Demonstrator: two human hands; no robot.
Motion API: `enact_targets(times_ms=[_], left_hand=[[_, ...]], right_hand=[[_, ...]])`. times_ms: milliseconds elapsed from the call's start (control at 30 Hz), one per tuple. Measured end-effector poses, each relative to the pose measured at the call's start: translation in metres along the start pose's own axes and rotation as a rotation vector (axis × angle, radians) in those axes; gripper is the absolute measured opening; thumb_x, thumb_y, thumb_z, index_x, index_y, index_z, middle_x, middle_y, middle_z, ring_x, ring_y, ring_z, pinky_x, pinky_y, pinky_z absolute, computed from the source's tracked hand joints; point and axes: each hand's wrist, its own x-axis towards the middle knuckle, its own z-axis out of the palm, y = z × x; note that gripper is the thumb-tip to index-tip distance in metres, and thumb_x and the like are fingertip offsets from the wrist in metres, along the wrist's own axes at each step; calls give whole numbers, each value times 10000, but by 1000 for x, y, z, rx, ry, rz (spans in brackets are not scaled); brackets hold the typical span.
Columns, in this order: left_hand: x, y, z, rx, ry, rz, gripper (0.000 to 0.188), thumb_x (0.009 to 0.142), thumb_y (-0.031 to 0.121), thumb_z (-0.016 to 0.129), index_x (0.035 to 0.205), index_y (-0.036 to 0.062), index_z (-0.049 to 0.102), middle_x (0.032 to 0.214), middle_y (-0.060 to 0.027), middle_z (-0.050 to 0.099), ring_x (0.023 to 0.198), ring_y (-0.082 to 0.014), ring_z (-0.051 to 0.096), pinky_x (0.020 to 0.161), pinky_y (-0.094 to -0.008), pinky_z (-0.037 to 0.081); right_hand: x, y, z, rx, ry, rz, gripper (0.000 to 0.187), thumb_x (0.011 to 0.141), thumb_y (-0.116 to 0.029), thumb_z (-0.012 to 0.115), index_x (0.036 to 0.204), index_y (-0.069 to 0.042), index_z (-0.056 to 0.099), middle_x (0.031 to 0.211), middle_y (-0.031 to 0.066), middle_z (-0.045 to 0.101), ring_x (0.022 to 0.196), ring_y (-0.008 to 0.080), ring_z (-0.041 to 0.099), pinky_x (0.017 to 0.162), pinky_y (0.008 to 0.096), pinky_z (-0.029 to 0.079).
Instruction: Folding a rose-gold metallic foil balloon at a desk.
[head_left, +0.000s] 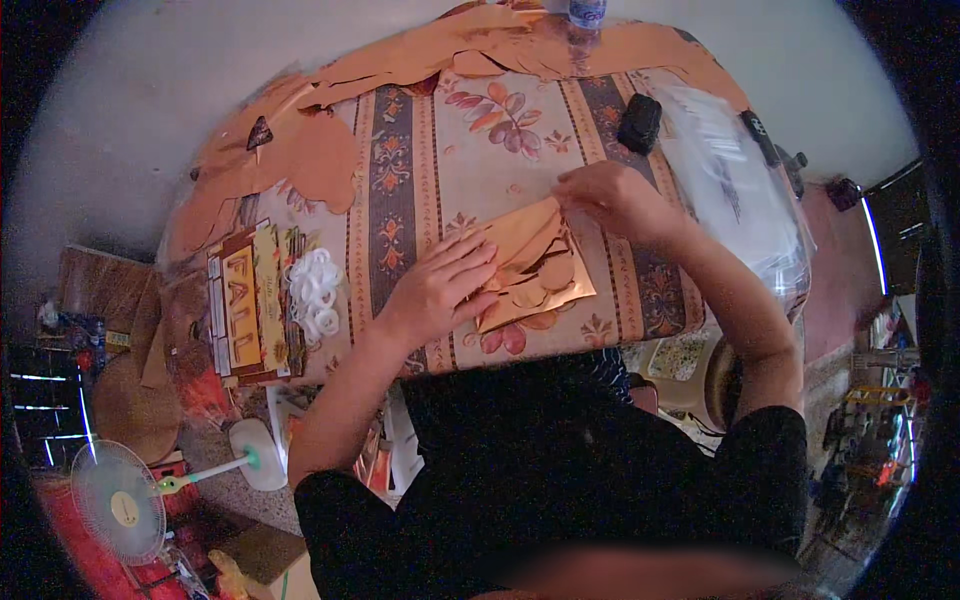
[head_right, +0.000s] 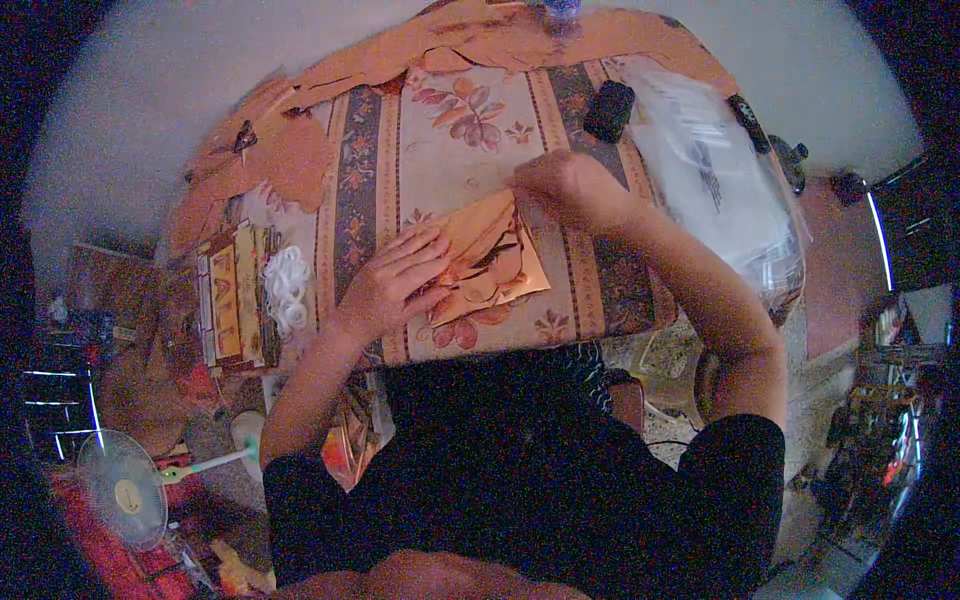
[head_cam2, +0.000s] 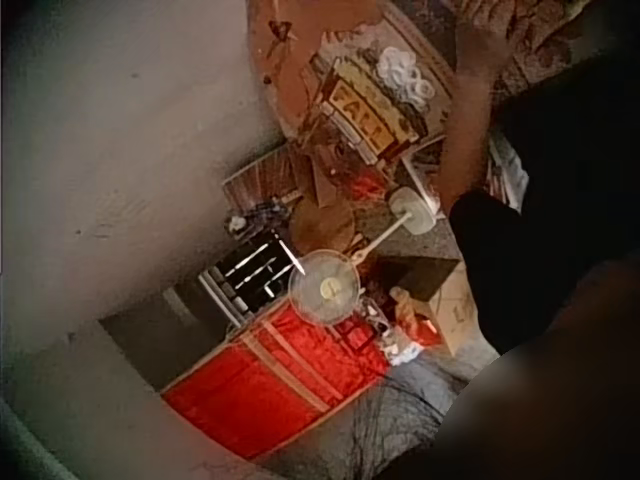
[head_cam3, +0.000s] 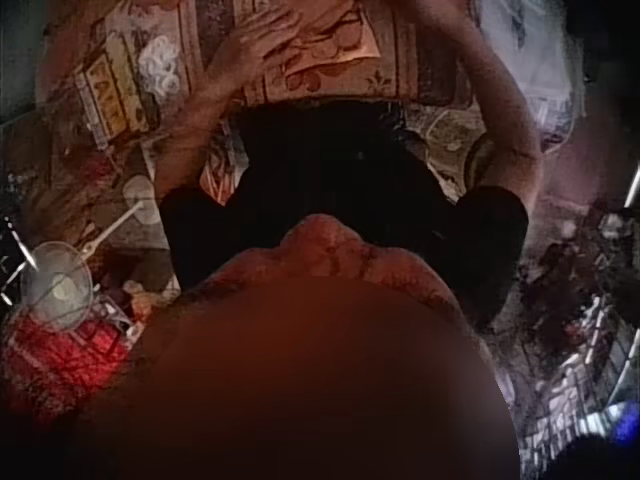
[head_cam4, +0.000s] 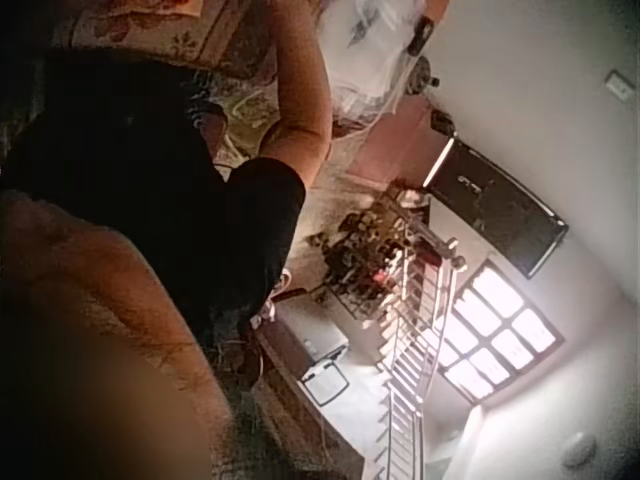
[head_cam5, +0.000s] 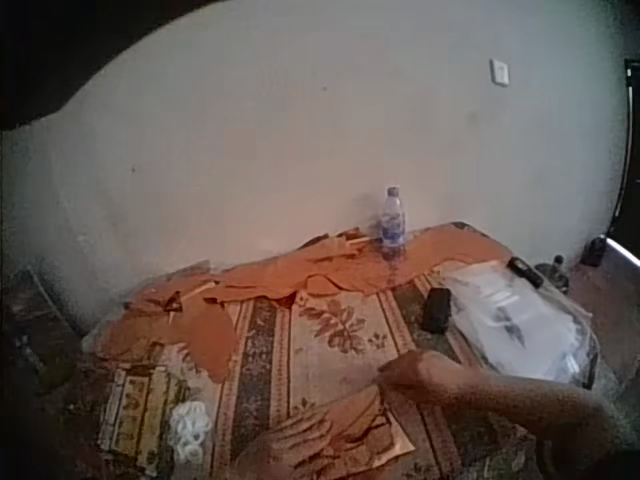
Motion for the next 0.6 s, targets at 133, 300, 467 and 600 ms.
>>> enact_targets(times_ms=[133, 300, 467, 600], left_hand=[[1, -1, 1, 9, 14, 28, 338, 822, 233, 671, 1038, -21, 617, 1202, -165, 599, 1212, -320, 510, 1062, -430, 365], [1, 0, 3, 18, 14, 25, 335, 835, 238, 656, 1043, -20, 613, 1204, -168, 597, 1214, -322, 509, 1066, -430, 360], [0, 0, 3, 12, 8, 19, 330, 845, 242, 646, 1043, -20, 614, 1215, -175, 591, 1219, -326, 505, 1074, -432, 350], [-2, -2, -1, -75, -41, -23, 376, 848, 197, 645, 1162, 1, 578, 1270, -170, 561, 1275, -322, 456, 1098, -443, 318]], right_hand=[[16, -38, 16, 265, 110, 454, 344, 889, -114, 559, 1216, -5, 565, 1311, 195, 516, 1267, 334, 451, 1010, 422, 407], [21, -72, 32, 3, -250, 355, 649, 958, -341, 436, 1435, 49, 229, 1524, 219, 178, 1431, 323, 144, 1166, 426, 108], [14, -74, 43, -118, -175, 312, 645, 945, -346, 448, 1425, 44, 268, 1515, 213, 214, 1423, 326, 176, 1163, 427, 126], [13, -75, 47, -162, -161, 318, 653, 937, -359, 451, 1422, 43, 277, 1509, 211, 233, 1418, 323, 193, 1163, 422, 121]])
